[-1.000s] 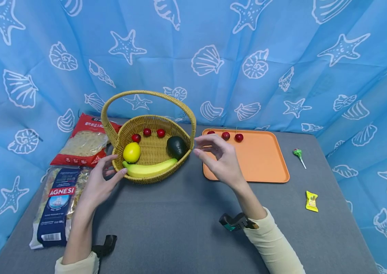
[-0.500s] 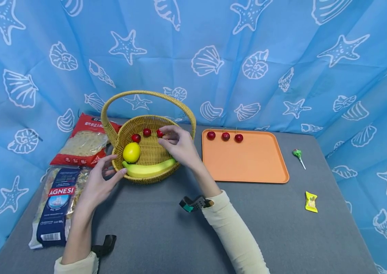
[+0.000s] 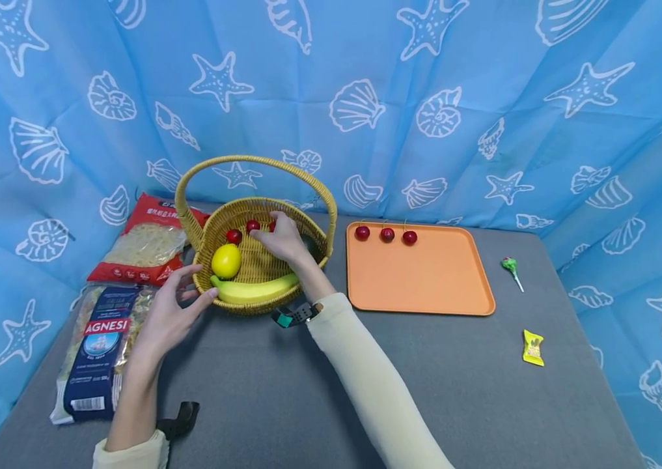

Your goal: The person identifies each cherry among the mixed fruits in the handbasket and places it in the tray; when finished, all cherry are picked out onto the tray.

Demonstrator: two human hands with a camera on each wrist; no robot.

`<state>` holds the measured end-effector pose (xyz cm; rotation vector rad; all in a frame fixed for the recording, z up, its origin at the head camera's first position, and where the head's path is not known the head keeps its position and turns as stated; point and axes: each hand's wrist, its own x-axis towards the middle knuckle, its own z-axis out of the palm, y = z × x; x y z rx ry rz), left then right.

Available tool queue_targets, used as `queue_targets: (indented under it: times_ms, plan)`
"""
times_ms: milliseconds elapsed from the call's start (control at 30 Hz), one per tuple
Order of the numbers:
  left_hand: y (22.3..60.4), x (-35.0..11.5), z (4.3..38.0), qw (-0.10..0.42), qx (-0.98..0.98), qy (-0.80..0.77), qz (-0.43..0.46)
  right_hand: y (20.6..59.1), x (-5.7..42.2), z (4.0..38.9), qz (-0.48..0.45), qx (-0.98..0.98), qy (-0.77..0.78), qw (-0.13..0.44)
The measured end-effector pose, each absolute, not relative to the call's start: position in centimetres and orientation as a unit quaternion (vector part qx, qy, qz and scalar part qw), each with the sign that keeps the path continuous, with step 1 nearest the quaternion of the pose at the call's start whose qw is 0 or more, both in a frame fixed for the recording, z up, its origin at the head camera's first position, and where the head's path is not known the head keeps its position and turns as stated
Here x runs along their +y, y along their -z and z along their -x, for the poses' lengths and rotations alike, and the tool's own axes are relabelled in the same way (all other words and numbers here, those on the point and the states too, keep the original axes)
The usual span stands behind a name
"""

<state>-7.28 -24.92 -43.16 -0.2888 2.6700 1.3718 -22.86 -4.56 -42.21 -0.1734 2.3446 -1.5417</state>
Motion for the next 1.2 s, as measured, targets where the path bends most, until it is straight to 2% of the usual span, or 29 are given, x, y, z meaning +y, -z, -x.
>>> queue_targets:
  times_ms: [400,733,933,1200]
  plan:
    - [43.1,-24.8,7.3,0.058,0.882,-0.457,0.096,43.5,-6.4,23.1,0.059,0.834,0.518,0.180]
    - [43.2,-25.0,7.3,0.061,0.882,-0.459,0.092,43.2,-6.0,22.2,0.059,0.740,0.643,0.190]
    - [43.1,-25.0,7.2,0.061,0.882,-0.459,0.090,41.1,-4.3,20.8,0.088,0.718,0.665,0.185]
    - [43.1,-24.9,7.2,0.057,0.883,-0.457,0.089,38.3,1.0,17.7,0.184,0.744,0.627,0.139]
